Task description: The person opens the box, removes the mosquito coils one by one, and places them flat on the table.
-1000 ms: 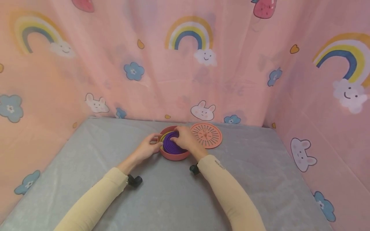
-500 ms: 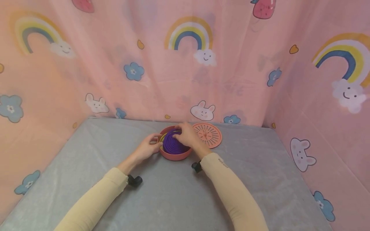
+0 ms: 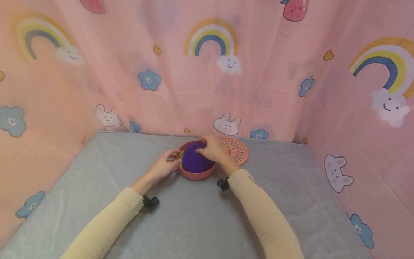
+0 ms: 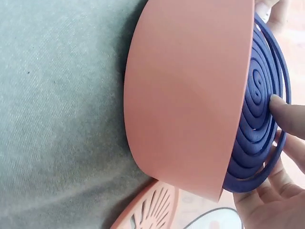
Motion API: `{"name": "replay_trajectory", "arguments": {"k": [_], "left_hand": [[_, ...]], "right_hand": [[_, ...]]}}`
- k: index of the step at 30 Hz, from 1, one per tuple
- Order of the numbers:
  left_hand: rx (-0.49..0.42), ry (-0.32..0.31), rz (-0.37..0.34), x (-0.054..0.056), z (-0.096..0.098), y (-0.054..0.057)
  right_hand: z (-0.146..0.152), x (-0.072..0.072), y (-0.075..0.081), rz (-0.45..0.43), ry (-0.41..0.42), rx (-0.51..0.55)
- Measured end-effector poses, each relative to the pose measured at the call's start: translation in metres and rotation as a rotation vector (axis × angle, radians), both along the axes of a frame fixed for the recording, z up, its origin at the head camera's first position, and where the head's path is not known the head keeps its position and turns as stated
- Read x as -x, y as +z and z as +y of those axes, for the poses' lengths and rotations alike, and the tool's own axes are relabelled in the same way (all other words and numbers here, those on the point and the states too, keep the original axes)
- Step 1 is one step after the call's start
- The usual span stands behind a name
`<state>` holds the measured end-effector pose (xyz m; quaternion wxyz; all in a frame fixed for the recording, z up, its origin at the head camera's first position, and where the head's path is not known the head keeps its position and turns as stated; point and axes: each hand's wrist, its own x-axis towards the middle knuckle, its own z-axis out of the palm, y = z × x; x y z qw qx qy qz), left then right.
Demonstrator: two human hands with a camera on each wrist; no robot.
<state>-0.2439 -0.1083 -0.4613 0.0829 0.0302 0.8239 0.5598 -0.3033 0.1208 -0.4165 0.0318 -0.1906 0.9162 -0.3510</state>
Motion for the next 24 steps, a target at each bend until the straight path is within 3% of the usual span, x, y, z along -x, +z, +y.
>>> {"name": "replay_trajectory", "arguments": {"k": [14,24], "left_hand": [[0.004,0.0,0.011,-0.001,0.0,0.001],[-0.014,-0.007,0.008,-0.001,-0.001,0.002]], "right_hand": [[0.006,-0.003,0.016,-0.133,-0.024,0.026],[0.009,-0.003,0.019,-0.122,-0.03,0.093]]}}
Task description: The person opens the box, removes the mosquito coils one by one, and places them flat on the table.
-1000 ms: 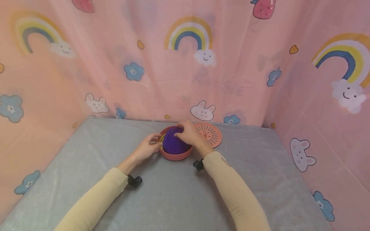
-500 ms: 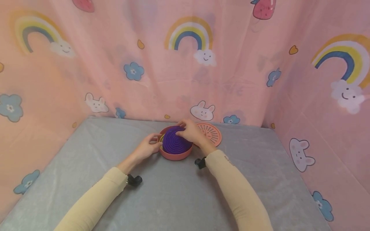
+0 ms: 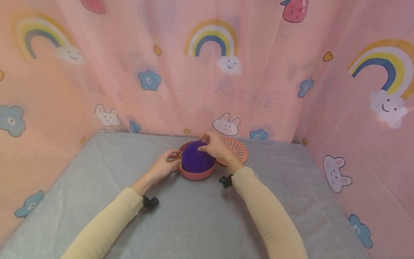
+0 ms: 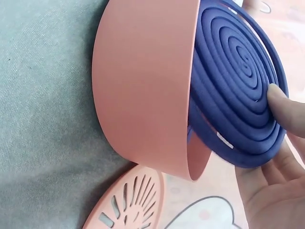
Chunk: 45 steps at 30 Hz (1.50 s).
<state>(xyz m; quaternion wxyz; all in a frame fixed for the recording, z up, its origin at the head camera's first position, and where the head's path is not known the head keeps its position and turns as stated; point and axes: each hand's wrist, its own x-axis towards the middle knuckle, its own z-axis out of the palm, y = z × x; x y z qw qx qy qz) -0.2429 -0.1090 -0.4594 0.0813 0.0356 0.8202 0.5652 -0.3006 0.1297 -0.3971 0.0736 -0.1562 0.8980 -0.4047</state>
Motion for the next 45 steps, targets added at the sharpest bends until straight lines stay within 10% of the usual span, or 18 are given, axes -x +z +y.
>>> {"name": "replay_trajectory", "arguments": {"k": [21,45], "left_hand": [[-0.004,0.015,-0.012,-0.001,0.001,0.003],[0.002,0.008,0.0,-0.002,0.001,0.002]], "right_hand": [[0.028,-0.008,0.013,-0.033,-0.014,0.275],[0.079,-0.025,0.016,-0.072,-0.072,0.269]]}}
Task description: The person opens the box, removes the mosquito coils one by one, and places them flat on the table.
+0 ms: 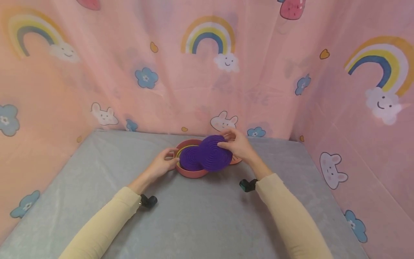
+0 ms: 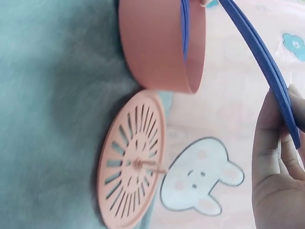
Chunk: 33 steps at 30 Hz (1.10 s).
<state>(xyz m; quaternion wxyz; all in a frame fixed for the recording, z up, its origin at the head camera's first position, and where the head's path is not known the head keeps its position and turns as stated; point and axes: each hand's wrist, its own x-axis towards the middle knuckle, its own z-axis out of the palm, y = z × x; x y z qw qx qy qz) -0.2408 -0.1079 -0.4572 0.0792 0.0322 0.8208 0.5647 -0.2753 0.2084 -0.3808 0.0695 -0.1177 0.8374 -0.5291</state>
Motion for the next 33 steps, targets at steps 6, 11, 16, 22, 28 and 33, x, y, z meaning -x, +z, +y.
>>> {"name": "replay_trajectory", "arguments": {"k": [6,11,16,22,28,33], "left_hand": [[0.007,0.003,-0.007,0.0,0.002,0.0],[0.009,0.006,-0.012,0.0,0.002,0.0],[0.019,0.007,-0.018,0.0,0.003,0.0],[0.01,0.008,-0.016,0.0,0.001,0.0],[0.004,0.014,-0.015,0.001,0.0,0.0],[0.014,0.011,-0.011,0.001,0.0,-0.001]], "right_hand": [[0.021,-0.006,-0.005,0.004,-0.046,-0.041],[0.039,-0.009,-0.011,0.013,-0.086,-0.07],[0.06,-0.013,-0.016,0.013,-0.118,-0.094],[0.082,-0.016,-0.02,0.017,-0.159,-0.132],[0.103,-0.017,-0.026,0.044,-0.202,-0.125],[0.119,-0.017,-0.034,0.054,-0.248,-0.097]]}}
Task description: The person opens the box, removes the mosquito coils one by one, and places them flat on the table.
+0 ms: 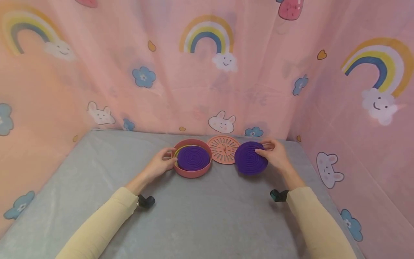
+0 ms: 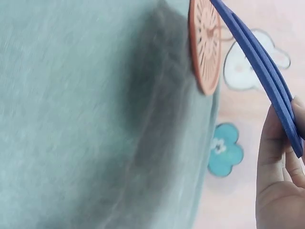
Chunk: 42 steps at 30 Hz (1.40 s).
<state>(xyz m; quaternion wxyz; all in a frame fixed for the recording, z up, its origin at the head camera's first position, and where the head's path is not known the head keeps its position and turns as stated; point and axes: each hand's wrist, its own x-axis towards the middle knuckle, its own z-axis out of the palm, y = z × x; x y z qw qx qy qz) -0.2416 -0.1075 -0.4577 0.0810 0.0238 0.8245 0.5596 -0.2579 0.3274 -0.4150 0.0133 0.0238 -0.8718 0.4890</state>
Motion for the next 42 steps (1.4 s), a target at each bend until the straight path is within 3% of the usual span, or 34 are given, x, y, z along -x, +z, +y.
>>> {"name": "replay_trajectory", "arguments": {"k": [21,35,42], "left_hand": [[0.007,-0.001,0.002,0.0,-0.001,0.0],[-0.023,0.007,-0.006,-0.001,0.002,-0.004],[-0.031,0.005,-0.01,0.001,0.001,-0.003]], "right_hand": [[0.032,0.011,-0.037,-0.059,-0.16,-0.064],[0.039,0.017,-0.047,-0.073,-0.115,-0.176],[0.038,0.018,-0.037,-0.044,-0.095,-0.206]]}}
